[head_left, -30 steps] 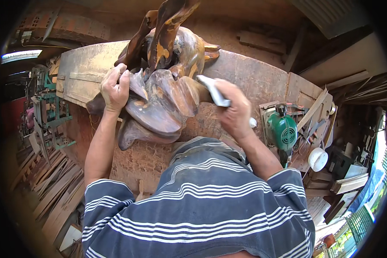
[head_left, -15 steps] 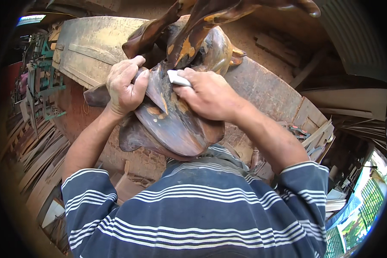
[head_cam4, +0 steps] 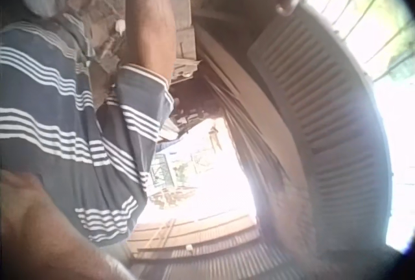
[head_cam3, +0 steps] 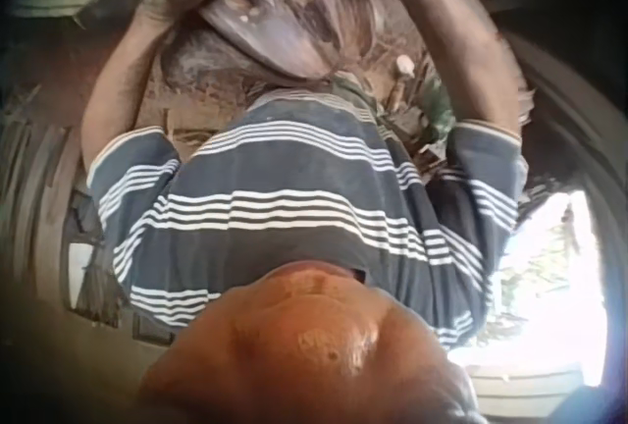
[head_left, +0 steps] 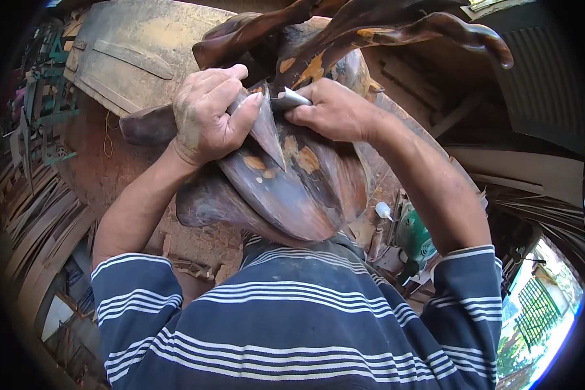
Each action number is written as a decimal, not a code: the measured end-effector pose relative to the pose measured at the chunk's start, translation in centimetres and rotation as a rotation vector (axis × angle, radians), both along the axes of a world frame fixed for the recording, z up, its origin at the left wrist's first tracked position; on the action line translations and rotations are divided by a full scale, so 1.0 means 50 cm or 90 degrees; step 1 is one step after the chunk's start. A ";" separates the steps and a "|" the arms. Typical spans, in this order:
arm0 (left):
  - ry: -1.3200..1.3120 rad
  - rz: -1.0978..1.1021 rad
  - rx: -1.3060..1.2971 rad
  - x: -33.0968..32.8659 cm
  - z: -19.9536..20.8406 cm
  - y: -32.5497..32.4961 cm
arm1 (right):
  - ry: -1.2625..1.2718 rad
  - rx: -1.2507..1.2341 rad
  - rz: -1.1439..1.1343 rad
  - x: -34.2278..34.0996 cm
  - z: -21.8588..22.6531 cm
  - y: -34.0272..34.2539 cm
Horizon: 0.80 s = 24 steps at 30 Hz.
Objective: Sanding, applying adhesive to cracks, and polishing a large wooden sculpture featuring duck heads.
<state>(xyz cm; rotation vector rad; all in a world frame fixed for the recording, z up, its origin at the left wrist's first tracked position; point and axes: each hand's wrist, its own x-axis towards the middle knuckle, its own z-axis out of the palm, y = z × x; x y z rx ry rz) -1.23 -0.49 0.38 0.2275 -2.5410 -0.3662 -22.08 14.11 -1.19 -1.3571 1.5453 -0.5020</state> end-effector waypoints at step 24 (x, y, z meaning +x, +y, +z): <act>0.005 0.037 -0.001 0.000 -0.006 0.012 | 0.343 -0.164 -0.235 0.159 0.119 0.250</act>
